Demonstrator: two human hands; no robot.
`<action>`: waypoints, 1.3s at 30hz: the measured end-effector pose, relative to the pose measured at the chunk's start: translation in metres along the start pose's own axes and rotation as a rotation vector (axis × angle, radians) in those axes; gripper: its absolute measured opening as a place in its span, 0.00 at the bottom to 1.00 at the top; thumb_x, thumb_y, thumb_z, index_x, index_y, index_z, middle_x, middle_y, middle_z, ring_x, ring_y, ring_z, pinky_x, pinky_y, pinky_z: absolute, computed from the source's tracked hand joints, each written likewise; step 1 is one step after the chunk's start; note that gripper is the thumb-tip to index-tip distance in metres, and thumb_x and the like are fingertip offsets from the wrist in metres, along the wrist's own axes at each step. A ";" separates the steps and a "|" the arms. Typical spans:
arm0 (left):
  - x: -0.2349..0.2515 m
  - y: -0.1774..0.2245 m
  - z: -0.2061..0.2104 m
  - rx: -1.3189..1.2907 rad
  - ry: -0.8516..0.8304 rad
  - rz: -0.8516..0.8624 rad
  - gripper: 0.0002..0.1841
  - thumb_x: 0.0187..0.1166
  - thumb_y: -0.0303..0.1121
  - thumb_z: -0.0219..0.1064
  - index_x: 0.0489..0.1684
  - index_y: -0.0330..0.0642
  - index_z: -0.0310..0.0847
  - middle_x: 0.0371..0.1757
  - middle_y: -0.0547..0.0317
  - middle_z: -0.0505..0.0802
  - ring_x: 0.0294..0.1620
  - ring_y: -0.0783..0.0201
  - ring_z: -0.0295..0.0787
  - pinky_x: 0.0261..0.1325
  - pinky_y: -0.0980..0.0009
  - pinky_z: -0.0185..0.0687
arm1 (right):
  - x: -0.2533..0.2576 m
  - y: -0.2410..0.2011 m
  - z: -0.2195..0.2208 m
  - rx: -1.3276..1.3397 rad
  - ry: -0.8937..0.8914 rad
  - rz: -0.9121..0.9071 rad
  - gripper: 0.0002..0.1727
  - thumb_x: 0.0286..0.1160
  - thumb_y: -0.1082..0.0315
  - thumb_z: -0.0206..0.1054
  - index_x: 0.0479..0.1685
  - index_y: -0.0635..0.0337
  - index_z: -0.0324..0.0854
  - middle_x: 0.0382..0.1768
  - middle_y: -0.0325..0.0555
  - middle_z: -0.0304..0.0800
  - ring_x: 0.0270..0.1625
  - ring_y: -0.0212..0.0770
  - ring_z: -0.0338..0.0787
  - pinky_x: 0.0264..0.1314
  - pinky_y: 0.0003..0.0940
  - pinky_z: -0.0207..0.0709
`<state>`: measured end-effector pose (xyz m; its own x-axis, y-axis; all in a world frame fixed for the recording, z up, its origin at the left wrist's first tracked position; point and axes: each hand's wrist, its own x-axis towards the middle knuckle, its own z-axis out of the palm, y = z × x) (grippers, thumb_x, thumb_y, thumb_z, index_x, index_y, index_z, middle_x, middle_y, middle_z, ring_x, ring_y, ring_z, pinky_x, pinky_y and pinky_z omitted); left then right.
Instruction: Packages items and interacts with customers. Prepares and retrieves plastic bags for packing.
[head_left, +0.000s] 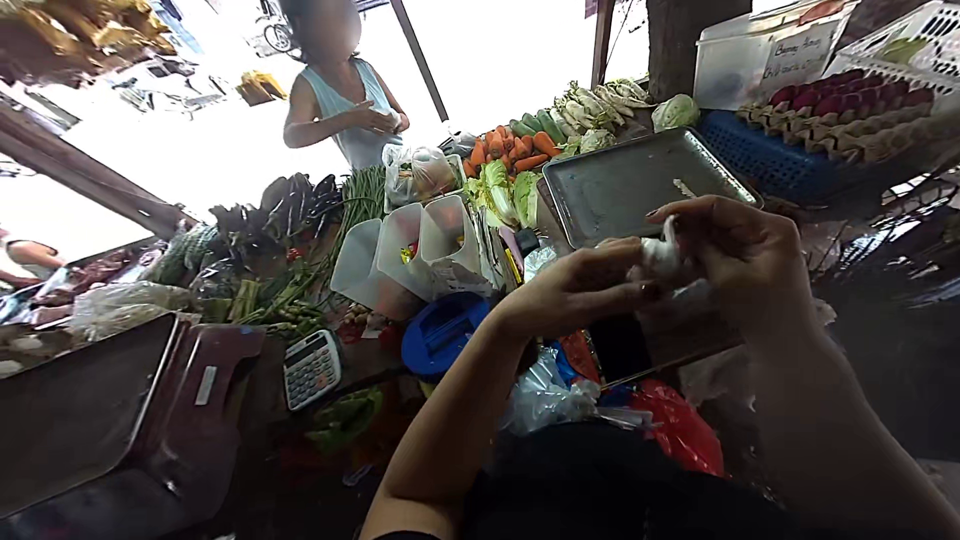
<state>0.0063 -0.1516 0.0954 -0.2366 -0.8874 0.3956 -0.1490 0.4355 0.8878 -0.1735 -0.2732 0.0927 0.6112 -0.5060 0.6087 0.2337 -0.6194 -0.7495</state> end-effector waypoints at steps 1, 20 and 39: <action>-0.004 0.001 -0.002 -0.027 -0.029 -0.016 0.12 0.83 0.27 0.59 0.52 0.27 0.86 0.59 0.52 0.88 0.63 0.70 0.82 0.69 0.69 0.79 | -0.002 0.001 -0.007 0.037 -0.139 -0.041 0.16 0.89 0.61 0.56 0.64 0.51 0.86 0.59 0.31 0.85 0.56 0.24 0.86 0.57 0.21 0.83; 0.053 -0.036 -0.035 0.564 0.326 -0.058 0.26 0.86 0.35 0.65 0.83 0.40 0.74 0.85 0.47 0.74 0.87 0.61 0.67 0.86 0.65 0.68 | -0.107 0.064 0.039 -0.456 -0.027 0.583 0.60 0.51 0.38 0.86 0.83 0.66 0.64 0.73 0.70 0.76 0.69 0.68 0.82 0.66 0.68 0.79; 0.098 -0.076 -0.054 0.603 0.366 -0.248 0.17 0.75 0.31 0.74 0.58 0.33 0.81 0.38 0.57 0.92 0.33 0.75 0.88 0.47 0.75 0.87 | -0.176 0.099 0.082 -0.701 0.086 0.533 0.72 0.43 0.23 0.78 0.90 0.63 0.58 0.84 0.68 0.65 0.82 0.71 0.69 0.78 0.72 0.61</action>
<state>0.0466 -0.2800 0.0792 0.1910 -0.9182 0.3470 -0.6822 0.1300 0.7195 -0.1963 -0.1965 -0.1103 0.4408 -0.8583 0.2629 -0.6008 -0.4997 -0.6240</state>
